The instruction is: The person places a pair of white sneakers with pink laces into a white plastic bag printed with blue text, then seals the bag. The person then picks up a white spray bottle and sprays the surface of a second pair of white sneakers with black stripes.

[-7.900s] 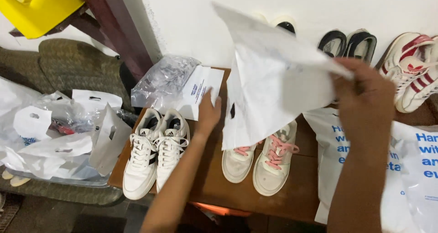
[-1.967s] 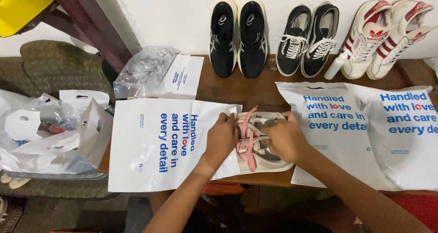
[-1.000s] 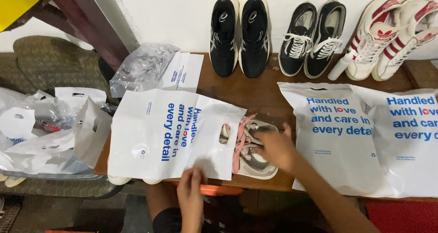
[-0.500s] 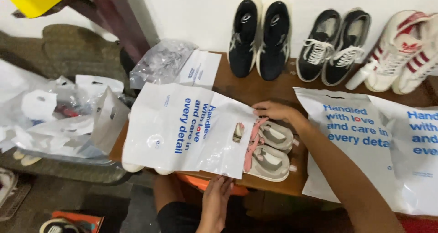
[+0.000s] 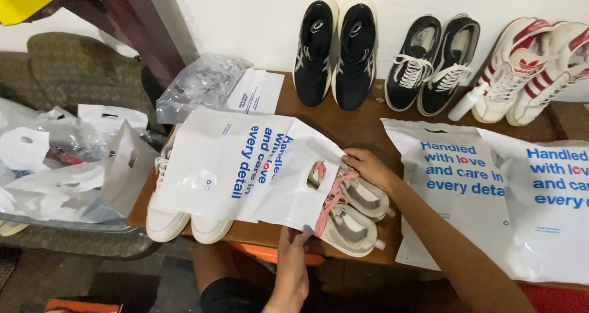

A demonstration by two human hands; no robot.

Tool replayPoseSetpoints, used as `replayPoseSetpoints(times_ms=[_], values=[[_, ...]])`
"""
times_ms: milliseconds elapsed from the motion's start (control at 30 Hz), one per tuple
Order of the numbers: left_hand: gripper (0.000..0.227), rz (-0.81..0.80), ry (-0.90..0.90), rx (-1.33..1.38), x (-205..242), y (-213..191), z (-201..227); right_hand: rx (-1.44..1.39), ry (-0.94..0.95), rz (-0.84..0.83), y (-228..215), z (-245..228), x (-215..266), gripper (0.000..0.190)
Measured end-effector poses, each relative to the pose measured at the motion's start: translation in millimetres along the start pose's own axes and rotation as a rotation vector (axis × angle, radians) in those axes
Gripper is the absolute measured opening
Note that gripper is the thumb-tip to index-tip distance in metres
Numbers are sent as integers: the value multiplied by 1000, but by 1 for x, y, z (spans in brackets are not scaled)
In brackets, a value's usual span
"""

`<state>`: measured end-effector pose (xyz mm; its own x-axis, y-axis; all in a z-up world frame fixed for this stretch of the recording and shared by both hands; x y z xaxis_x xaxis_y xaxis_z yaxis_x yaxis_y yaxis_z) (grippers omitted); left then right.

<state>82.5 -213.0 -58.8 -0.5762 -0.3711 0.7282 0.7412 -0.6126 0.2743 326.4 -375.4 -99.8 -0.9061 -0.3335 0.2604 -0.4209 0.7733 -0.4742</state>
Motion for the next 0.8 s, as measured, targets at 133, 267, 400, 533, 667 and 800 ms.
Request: replayPoseSetpoints(times_ms=[133, 267, 400, 533, 667, 800], values=[[68, 0, -19, -123, 17, 6, 15, -238, -33, 117, -11, 8, 22, 30], [89, -37, 82, -153, -8, 1, 17, -660, 127, 365, -9, 20, 48, 29], [69, -47, 238, -171, -34, 4, 38, -810, 224, 507, 10, 22, 74, 32], [52, -35, 319, -224, -64, -2, 42, -1116, 265, 759, 34, 49, 85, 32], [36, -17, 332, -301, -78, -12, 31, -716, 404, 754, 40, 33, 101, 35], [45, -37, 352, -407, -68, -19, 45, -597, 302, 654, 32, 39, 102, 27]])
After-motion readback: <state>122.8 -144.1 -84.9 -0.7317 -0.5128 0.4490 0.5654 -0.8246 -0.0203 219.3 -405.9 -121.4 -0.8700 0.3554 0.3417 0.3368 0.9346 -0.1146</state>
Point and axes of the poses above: each hand's wrist, its own x-axis away from the middle knuckle, its own y-axis out of the palm, z = x × y, the point moved 5 cm from there along -x, towards the middle knuckle, and after that the axes turned 5 degrees about z, right-handed, at the moved point
